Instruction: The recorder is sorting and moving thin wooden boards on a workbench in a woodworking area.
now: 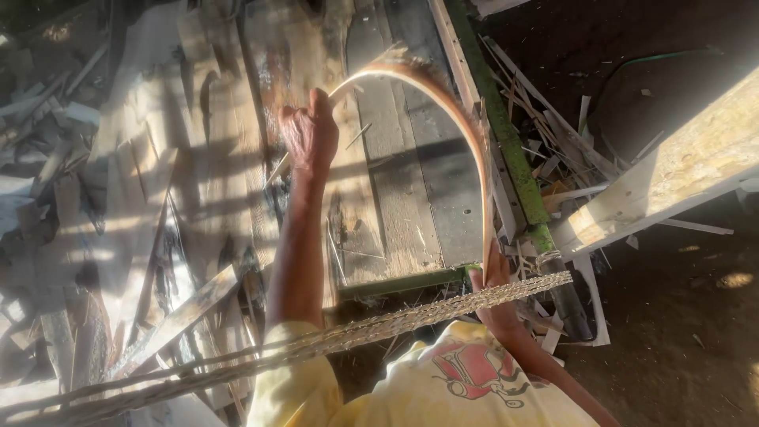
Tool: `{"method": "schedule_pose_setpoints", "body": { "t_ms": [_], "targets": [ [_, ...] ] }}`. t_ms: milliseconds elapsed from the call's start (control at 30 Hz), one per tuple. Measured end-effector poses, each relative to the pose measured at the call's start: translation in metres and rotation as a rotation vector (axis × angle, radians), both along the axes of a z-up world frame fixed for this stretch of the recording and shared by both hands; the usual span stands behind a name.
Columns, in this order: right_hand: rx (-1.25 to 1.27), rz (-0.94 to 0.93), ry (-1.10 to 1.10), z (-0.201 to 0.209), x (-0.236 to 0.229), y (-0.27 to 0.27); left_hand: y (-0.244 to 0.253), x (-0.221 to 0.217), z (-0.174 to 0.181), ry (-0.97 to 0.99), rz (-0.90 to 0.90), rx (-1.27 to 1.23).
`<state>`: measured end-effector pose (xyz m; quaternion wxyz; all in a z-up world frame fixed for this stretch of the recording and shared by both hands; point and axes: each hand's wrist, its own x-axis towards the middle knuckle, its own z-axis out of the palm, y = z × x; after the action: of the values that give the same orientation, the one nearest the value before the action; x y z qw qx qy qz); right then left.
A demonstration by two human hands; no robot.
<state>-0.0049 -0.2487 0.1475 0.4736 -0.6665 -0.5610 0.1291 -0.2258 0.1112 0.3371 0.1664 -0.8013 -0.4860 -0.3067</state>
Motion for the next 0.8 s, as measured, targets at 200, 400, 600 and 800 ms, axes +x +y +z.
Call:
{"method": "schedule_pose_setpoints", "body": {
  "t_ms": [200, 400, 600, 800],
  "targets": [
    [0.075, 0.229, 0.918, -0.189, -0.027, 0.091, -0.012, 0.057, -0.014, 0.131, -0.164, 0.012],
    [-0.237, 0.346, 1.243, -0.116, -0.067, 0.083, -0.085, 0.087, -0.107, -0.147, -0.106, -0.275],
    [-0.639, 0.453, 1.613, -0.048, -0.083, 0.069, -0.124, 0.071, -0.168, -0.548, -0.203, -0.791],
    [-0.703, 0.397, 1.675, -0.103, -0.079, 0.062, -0.159, 0.027, -0.23, -1.172, -0.208, -1.443]
  ]
}}
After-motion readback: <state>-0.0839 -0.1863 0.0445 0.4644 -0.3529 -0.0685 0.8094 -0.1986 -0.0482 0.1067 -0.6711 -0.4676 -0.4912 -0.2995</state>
